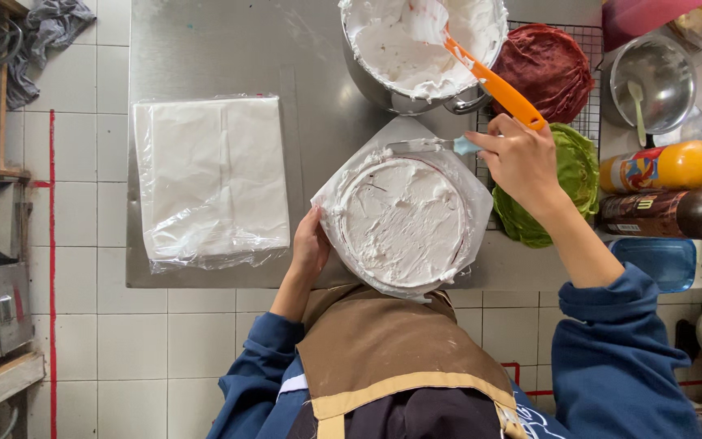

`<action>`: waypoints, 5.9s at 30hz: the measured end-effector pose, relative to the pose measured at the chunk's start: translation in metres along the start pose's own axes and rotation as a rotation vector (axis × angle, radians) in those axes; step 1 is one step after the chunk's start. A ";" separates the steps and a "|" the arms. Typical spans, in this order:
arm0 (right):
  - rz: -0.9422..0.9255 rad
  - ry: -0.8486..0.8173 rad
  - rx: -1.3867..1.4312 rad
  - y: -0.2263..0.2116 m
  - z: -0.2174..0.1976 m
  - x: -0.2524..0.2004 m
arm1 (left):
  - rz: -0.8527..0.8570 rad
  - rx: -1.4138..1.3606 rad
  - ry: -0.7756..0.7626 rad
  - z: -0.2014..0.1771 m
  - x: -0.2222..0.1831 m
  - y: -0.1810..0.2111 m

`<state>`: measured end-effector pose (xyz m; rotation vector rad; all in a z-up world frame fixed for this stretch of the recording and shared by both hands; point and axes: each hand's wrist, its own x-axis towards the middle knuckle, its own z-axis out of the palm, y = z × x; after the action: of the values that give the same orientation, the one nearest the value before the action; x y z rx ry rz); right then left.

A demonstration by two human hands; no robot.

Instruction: The person places a red crepe onto a cream-covered base, then applies more whipped cream from a bowl and spreads it evenly across the crepe using a spatula.

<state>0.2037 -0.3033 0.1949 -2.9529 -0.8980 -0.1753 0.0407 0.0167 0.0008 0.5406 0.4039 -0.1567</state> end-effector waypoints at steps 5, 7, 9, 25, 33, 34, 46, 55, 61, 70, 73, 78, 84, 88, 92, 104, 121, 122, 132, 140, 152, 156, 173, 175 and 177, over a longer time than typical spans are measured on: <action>-0.037 -0.002 0.074 -0.013 -0.001 0.021 | -0.008 -0.019 -0.016 0.002 0.004 0.003; -0.077 0.017 0.089 -0.018 0.000 0.027 | 0.002 -0.018 -0.022 0.004 0.005 0.004; -0.106 0.022 0.090 -0.023 0.002 0.033 | -0.001 -0.011 -0.018 0.006 0.006 0.006; -0.284 0.135 0.072 -0.053 0.013 0.040 | -0.051 0.083 -0.058 0.004 0.020 0.017; -0.219 0.066 0.373 -0.071 -0.001 0.041 | -0.035 0.128 -0.058 -0.002 0.025 0.014; -0.161 -0.013 0.511 -0.072 -0.004 0.039 | -0.033 0.144 -0.056 -0.002 0.025 0.014; 0.666 -0.207 1.844 -0.040 0.005 -0.008 | -0.067 0.065 -0.011 0.008 0.022 0.017; 0.798 -0.291 1.756 -0.032 -0.051 -0.080 | -0.036 0.092 -0.035 0.007 0.010 0.015; 0.425 -0.010 1.339 -0.034 -0.037 -0.048 | -0.066 0.087 0.026 0.011 0.006 0.012; 0.562 0.379 1.372 0.017 -0.030 -0.016 | -0.039 0.036 -0.034 -0.003 -0.006 0.002; 0.609 0.234 1.232 0.031 -0.038 -0.059 | -0.037 0.024 0.017 -0.002 -0.008 -0.003; 0.200 0.088 0.095 0.022 -0.046 -0.097 | -0.083 0.035 0.046 0.003 -0.004 -0.009; 0.314 -0.027 -0.047 0.027 -0.037 -0.147 | -0.067 0.011 0.030 0.002 -0.009 -0.011; 0.376 -0.026 -0.065 0.017 -0.026 -0.187 | -0.045 -0.054 0.003 0.005 -0.024 -0.014; 0.445 -0.024 0.002 -0.001 -0.017 -0.209 | -0.071 -0.114 0.019 0.003 -0.041 -0.018; 0.565 0.015 0.089 -0.030 -0.004 -0.254 | -0.063 -0.091 0.003 -0.002 -0.064 -0.023; 0.659 0.052 0.119 -0.064 0.006 -0.291 | -0.118 -0.063 0.052 0.007 -0.078 -0.029; 0.667 0.043 0.134 -0.067 0.005 -0.292 | -0.118 -0.063 0.052 0.007 -0.079 -0.029; 0.591 -0.226 1.062 -0.056 -0.025 -0.269 | -0.116 -0.051 0.048 0.002 -0.082 -0.041; 0.344 -0.028 1.446 -0.052 -0.021 -0.125 | -0.078 0.007 -0.013 0.007 -0.082 -0.040; 0.730 -0.196 1.730 -0.009 0.003 -0.091 | -0.031 0.098 -0.082 -0.028 -0.079 -0.054; 0.679 -0.257 1.363 -0.021 -0.034 -0.126 | -0.002 0.071 -0.075 -0.040 -0.073 -0.061; 0.090 -0.441 0.505 -0.145 -0.049 -0.176 | -0.019 0.084 -0.105 -0.028 -0.083 -0.058; 0.134 -0.441 0.507 -0.151 -0.044 -0.181 | -0.034 0.124 -0.083 -0.028 -0.085 -0.058; 0.189 -0.402 0.521 -0.155 -0.041 -0.186 | -0.033 0.117 -0.090 -0.029 -0.086 -0.060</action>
<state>-0.0393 -0.2806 0.2148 -2.5816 -0.5662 0.5857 -0.0620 -0.0160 -0.0145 0.6395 0.3172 -0.2363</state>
